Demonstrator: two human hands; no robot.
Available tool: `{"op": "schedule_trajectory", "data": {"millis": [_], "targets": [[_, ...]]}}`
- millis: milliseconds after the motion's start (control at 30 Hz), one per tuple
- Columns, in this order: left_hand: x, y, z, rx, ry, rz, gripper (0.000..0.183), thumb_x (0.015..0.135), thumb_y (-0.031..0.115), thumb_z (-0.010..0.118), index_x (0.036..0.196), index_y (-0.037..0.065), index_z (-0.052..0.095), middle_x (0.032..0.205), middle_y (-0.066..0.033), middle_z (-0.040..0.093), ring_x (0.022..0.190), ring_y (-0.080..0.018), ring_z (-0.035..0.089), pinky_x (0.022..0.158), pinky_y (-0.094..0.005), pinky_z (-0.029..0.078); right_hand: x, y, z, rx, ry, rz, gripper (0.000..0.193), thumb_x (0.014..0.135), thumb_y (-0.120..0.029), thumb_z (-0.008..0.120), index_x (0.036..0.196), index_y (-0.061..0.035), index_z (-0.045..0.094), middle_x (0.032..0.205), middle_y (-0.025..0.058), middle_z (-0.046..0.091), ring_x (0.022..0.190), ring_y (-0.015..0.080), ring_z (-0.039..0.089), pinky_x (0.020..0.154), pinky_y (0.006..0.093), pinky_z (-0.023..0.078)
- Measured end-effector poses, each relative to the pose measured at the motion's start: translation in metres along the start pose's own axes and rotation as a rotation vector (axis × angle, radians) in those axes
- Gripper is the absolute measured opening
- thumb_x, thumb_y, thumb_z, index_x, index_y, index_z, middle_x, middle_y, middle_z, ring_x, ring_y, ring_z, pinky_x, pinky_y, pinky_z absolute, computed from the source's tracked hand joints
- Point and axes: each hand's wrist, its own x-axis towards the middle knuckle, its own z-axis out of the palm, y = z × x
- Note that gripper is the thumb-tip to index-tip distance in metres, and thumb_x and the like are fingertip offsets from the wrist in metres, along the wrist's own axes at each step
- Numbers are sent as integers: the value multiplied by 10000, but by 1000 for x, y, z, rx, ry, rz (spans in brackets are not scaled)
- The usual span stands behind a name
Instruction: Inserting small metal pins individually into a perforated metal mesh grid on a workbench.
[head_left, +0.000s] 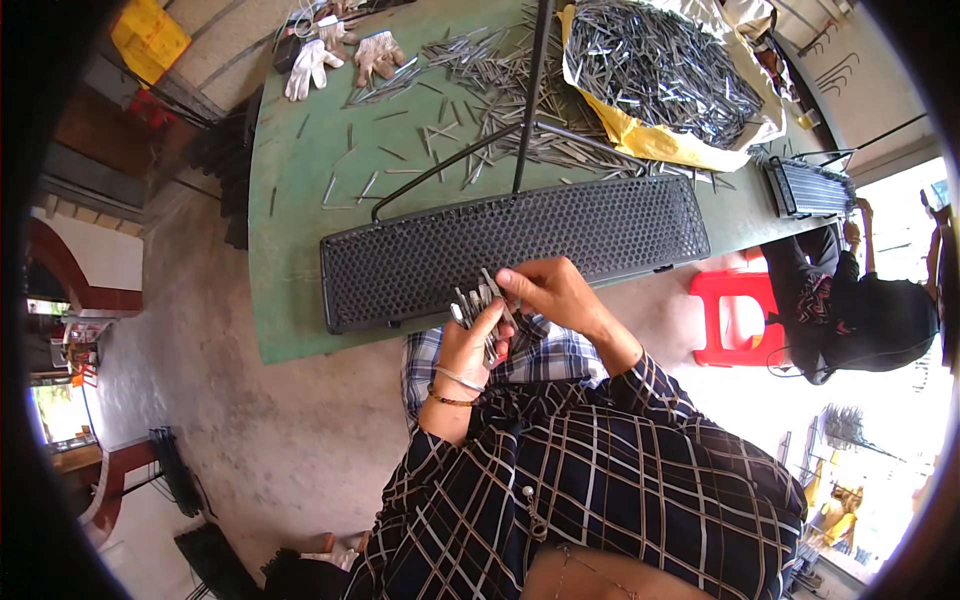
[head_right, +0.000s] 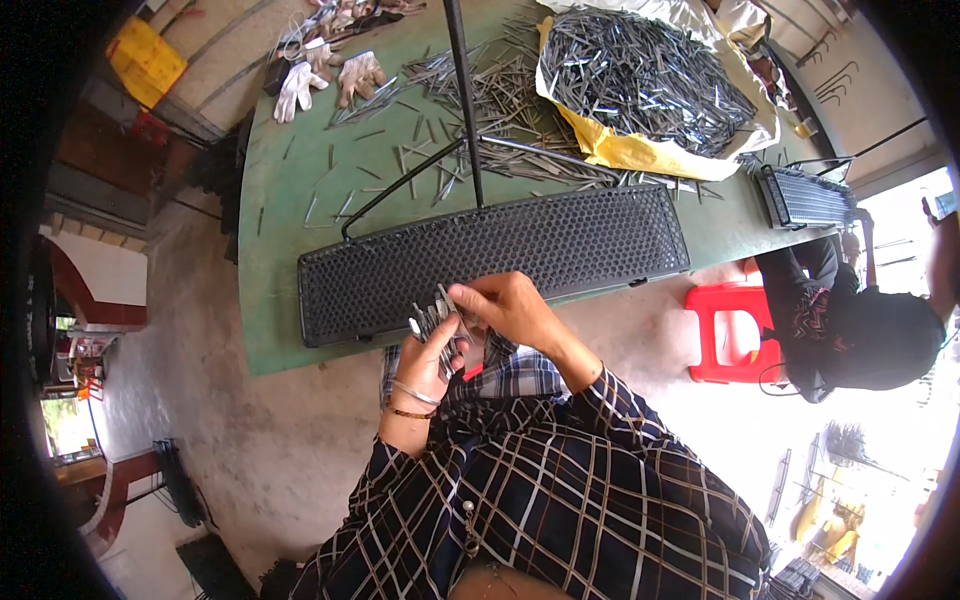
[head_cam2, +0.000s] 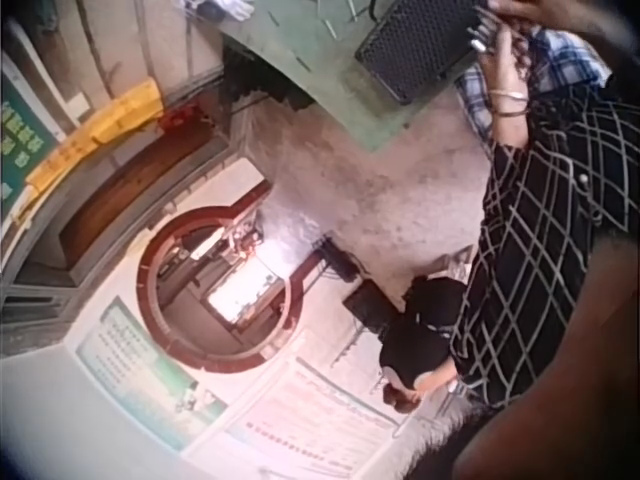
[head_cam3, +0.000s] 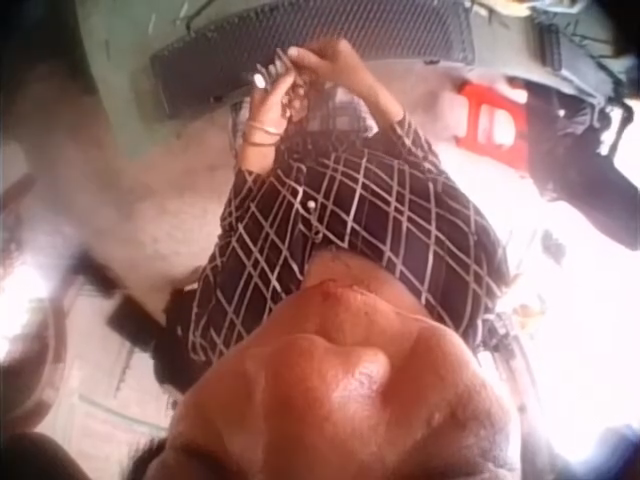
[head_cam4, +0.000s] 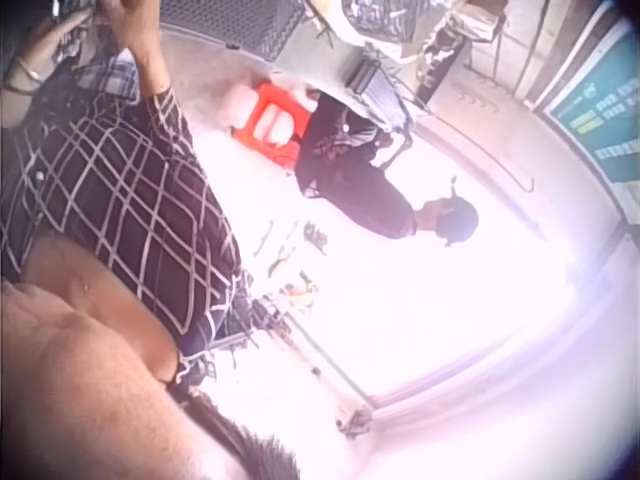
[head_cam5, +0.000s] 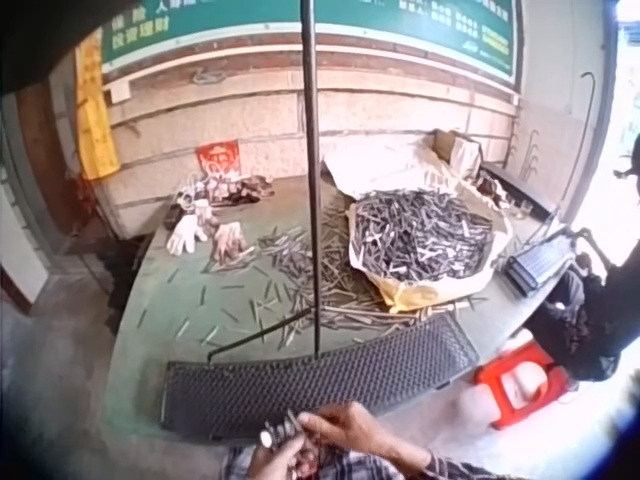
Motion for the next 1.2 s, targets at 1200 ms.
{"op": "schedule_trajectory", "data": {"millis": [1200], "targets": [[3, -7, 8, 336, 69, 268, 110, 862, 148, 607, 829, 45, 585, 614, 23, 515, 451, -43, 438, 385, -177, 332, -20, 7, -14, 10, -320, 129, 273, 873, -242, 597, 806, 21, 620, 625, 42, 599, 528, 100, 569, 474, 239, 449]]}}
